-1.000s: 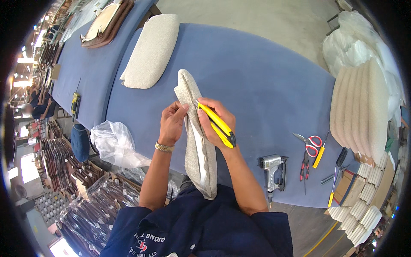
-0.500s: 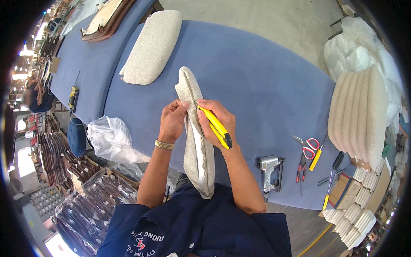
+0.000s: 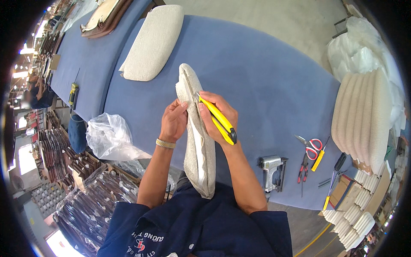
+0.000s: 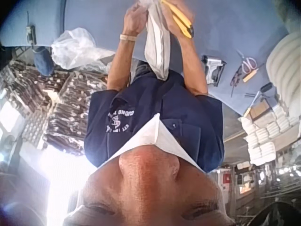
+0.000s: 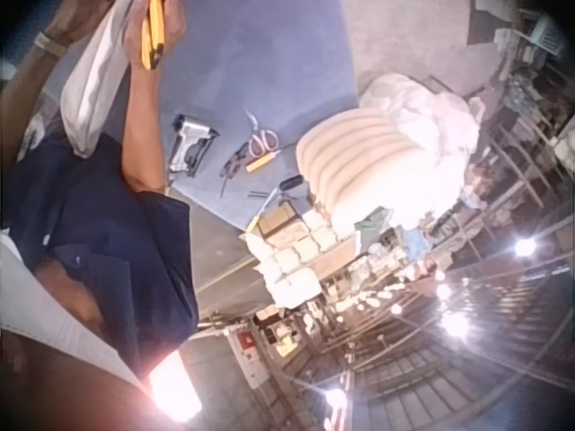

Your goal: The person trims excess fabric from a cushion cover using a utility knife, then inserts a foam cushion into the cover and secures it with a staple gun. The person repeats this process for multiple cushions on a workbench.

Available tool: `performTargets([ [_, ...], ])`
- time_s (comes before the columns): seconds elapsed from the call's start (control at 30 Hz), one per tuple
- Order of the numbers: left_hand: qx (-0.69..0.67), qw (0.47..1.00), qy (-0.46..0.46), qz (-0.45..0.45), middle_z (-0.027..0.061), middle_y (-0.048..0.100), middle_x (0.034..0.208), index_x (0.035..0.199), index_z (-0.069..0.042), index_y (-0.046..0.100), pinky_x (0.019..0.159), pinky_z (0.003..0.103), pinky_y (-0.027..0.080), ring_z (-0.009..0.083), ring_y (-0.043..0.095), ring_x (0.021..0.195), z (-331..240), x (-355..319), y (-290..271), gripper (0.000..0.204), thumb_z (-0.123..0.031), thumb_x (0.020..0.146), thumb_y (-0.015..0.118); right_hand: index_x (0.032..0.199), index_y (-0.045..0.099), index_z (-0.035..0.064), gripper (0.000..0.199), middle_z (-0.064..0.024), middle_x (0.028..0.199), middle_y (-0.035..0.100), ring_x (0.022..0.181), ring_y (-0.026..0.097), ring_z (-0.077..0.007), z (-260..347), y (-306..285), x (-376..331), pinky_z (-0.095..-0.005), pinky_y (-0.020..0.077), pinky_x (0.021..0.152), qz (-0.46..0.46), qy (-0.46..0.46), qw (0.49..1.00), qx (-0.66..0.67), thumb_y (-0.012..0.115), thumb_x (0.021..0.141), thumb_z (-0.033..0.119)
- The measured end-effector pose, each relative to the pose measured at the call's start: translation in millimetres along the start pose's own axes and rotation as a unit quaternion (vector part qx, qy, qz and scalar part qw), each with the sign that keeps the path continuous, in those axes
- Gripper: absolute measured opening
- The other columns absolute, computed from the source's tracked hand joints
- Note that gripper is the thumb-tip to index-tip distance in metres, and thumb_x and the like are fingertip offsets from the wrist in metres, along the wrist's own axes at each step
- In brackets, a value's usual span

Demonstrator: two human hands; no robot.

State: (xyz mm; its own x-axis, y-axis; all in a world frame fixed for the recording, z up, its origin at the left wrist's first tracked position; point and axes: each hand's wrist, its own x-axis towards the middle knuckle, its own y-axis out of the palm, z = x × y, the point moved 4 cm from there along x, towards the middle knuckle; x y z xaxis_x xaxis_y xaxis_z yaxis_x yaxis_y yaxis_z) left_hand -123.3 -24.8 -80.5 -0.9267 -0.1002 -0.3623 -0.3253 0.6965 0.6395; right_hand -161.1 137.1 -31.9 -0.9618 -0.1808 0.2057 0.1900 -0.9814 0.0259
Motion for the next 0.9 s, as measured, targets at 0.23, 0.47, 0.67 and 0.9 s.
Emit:
performTargets([
  [0.23, 0.005, 1.0, 0.005, -0.004, 0.0059, 0.068, 0.097, 0.091, -0.005, 0.061, 0.089, 0.03, 0.051, 0.0127, 0.062, 0.091, 1, 1, -3, 0.008, -0.006, 0.099, 0.063, 0.114, 0.068, -0.0026, 0.019, -0.017, 0.119, 0.071, 0.107, 0.068, -0.0188, -1, 0, -7, -0.0304, 0.0536, 0.094, 0.01, -0.024, 1.0, -0.014, 0.066, 0.095, 0.002],
  [0.47, -0.007, 1.0, 0.005, -0.021, 0.0065, 0.068, 0.094, 0.09, -0.004, 0.061, 0.087, 0.03, 0.051, 0.013, 0.063, 0.089, 1, 2, -1, 0.009, -0.003, 0.099, 0.061, 0.11, 0.068, -0.0026, 0.016, -0.0178, 0.114, 0.073, 0.102, 0.07, -0.0192, 6, 1, -13, -0.03, 0.0554, 0.09, -0.011, -0.024, 0.999, -0.041, 0.065, 0.095, 0.0],
  [0.67, -0.026, 0.999, -0.005, -0.032, 0.0078, 0.068, 0.093, 0.089, -0.004, 0.06, 0.087, 0.031, 0.053, 0.0154, 0.064, 0.088, -2, -1, 4, 0.01, -0.004, 0.1, 0.059, 0.104, 0.069, 0.0027, 0.014, -0.0148, 0.109, 0.075, 0.092, 0.075, -0.0247, 7, 4, -21, -0.0322, 0.0586, 0.08, -0.053, -0.042, 0.996, -0.063, 0.068, 0.091, 0.005],
  [0.9, -0.062, 0.998, -0.002, -0.013, 0.0098, 0.069, 0.099, 0.096, -0.002, 0.061, 0.089, 0.033, 0.053, 0.017, 0.065, 0.091, -5, -6, 14, 0.007, -0.006, 0.101, 0.058, 0.106, 0.069, 0.0012, 0.016, -0.0168, 0.112, 0.074, 0.098, 0.074, -0.0257, 4, 1, -33, -0.0324, 0.0578, 0.086, -0.059, -0.032, 0.997, -0.042, 0.068, 0.091, 0.004],
])
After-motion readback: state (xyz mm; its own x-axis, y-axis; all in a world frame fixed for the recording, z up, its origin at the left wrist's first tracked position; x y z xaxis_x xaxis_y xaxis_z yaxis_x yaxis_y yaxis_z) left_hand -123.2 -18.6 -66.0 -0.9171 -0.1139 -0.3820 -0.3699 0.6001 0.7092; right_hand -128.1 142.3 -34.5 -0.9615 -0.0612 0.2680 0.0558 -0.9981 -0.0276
